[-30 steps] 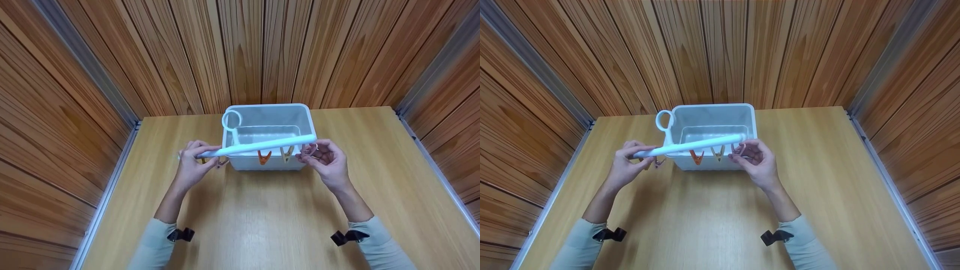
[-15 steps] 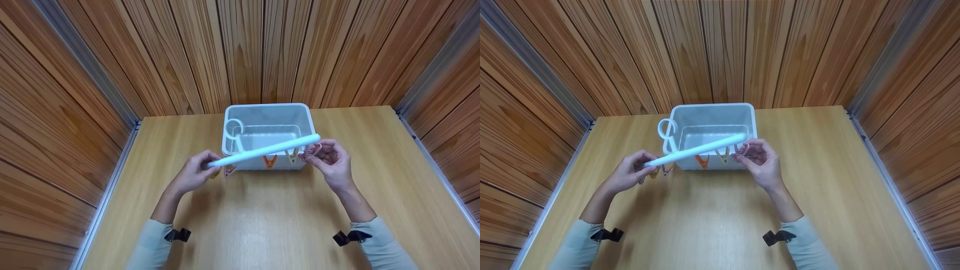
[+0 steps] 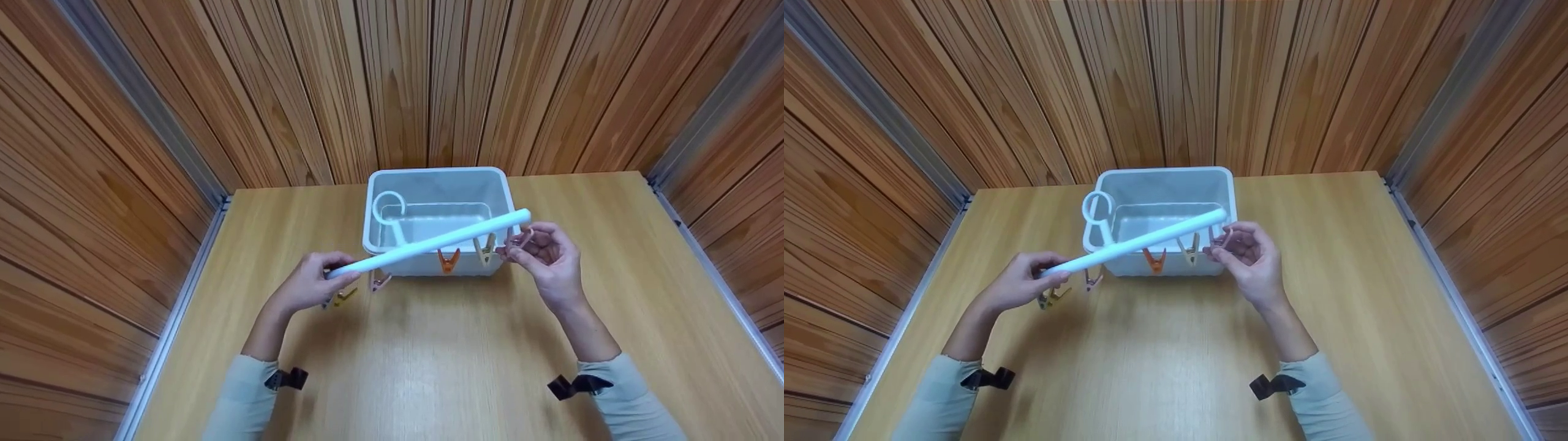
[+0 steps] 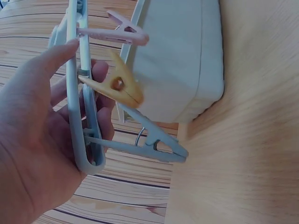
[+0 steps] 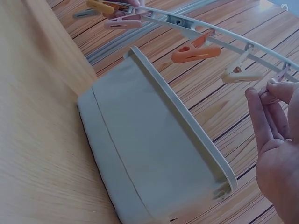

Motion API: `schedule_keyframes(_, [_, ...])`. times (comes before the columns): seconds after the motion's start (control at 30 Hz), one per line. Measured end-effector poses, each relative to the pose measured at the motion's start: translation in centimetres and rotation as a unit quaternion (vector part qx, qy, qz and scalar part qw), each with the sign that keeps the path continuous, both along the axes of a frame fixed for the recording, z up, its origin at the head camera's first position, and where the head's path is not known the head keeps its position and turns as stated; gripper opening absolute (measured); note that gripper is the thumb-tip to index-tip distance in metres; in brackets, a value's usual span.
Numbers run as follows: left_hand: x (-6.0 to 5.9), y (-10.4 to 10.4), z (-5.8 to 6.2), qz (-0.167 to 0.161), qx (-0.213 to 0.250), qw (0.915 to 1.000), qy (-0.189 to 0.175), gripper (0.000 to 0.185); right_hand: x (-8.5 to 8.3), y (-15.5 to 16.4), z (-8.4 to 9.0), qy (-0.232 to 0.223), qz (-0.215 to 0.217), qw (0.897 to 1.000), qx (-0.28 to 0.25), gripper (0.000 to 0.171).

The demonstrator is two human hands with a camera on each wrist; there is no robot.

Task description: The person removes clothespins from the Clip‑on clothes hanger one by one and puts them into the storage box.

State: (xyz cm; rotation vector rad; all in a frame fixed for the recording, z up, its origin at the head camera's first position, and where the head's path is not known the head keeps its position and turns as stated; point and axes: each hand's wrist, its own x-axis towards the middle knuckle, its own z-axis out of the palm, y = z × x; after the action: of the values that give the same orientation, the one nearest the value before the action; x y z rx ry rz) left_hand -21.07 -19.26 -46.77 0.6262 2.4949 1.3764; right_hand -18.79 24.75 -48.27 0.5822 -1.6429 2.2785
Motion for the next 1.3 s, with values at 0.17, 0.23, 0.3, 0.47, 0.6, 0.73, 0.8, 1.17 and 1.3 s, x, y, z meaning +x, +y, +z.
schedule_keyframes(0.17, [-0.1, 0.1, 0.0, 0.01, -0.015, 0.9998, 0.003, 0.03, 0.0, 0.4, 0.2, -0.029, -0.002, 0.999, 0.021, 0.042])
schedule_keyframes(0.23, [-0.1, 0.1, 0.0, 0.018, -0.015, 0.9997, 0.006, 0.029, 0.0, 0.7, 0.3, -0.042, 0.0, 0.998, 0.037, 0.041])
schedule_keyframes(0.3, [-0.1, 0.1, 0.0, 0.023, -0.016, 0.9995, 0.01, 0.029, -0.1, 0.9, 0.5, -0.052, 0.007, 0.997, 0.048, 0.041])
schedule_keyframes(0.47, [-0.1, -0.1, 0.3, 0.025, -0.019, 0.9994, 0.016, 0.03, -0.4, 1.6, 1.0, -0.064, 0.056, 0.995, 0.048, 0.043])
schedule_keyframes(0.6, [-0.1, -0.4, 0.6, 0.025, -0.02, 0.9994, 0.016, 0.03, -0.7, 2.1, 1.2, -0.059, 0.14, 0.988, 0.035, 0.043])
schedule_keyframes(0.73, [-0.1, -0.6, 0.8, 0.04, -0.027, 0.9988, 0.012, 0.031, -0.9, 2.6, 1.3, -0.056, 0.233, 0.971, -0.007, 0.044])
schedule_keyframes(0.8, [-0.1, -0.7, 0.9, 0.05, -0.032, 0.9982, 0.01, 0.032, -1.0, 2.8, 1.3, -0.059, 0.262, 0.963, -0.023, 0.046])
schedule_keyframes(1.17, [0.1, -1.0, 1.0, 0.048, -0.011, 0.9985, 0.024, 0.028, -1.1, 2.9, 1.2, -0.063, 0.291, 0.955, -0.02, 0.042])
schedule_keyframes(1.3, [0.1, -1.1, 1.0, 0.052, -0.014, 0.9981, 0.03, 0.027, -1.1, 2.9, 1.3, -0.076, 0.311, 0.947, -0.039, 0.042])
